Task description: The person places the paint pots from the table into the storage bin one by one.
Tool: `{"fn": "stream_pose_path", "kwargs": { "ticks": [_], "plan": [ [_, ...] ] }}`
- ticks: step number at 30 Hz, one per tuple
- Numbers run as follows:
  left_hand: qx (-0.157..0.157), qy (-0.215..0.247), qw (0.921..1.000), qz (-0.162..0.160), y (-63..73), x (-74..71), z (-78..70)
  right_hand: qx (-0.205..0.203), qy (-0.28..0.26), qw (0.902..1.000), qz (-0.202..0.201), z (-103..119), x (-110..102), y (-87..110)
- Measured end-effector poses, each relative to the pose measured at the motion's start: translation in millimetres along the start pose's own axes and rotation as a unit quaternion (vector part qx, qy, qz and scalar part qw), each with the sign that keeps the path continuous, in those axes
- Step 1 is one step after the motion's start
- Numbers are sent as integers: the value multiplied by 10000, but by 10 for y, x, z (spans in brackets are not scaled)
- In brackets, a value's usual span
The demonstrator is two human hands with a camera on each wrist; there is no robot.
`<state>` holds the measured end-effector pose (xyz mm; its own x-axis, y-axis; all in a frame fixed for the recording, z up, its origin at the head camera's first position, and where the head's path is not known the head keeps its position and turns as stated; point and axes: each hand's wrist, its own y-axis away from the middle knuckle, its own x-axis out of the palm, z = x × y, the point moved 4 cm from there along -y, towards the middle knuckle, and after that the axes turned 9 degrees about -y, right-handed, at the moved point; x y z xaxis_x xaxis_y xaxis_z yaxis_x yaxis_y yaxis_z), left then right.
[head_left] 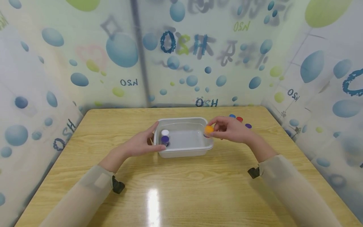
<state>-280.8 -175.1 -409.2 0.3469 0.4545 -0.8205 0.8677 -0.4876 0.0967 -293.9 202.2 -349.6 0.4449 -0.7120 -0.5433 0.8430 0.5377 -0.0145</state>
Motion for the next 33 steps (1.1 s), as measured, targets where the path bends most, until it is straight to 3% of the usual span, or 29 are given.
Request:
{"fn": "stream_pose_path", "kwargs": {
  "ticks": [18, 33],
  "plan": [
    [29, 54, 10000, -38, 12, -13, -24, -520, -18, 9960, 724, 182, 722, -627],
    [3, 146, 9999, 18, 1, 7, 1, -252, 155, 9907, 1327, 291, 1199, -946]
  ]
}}
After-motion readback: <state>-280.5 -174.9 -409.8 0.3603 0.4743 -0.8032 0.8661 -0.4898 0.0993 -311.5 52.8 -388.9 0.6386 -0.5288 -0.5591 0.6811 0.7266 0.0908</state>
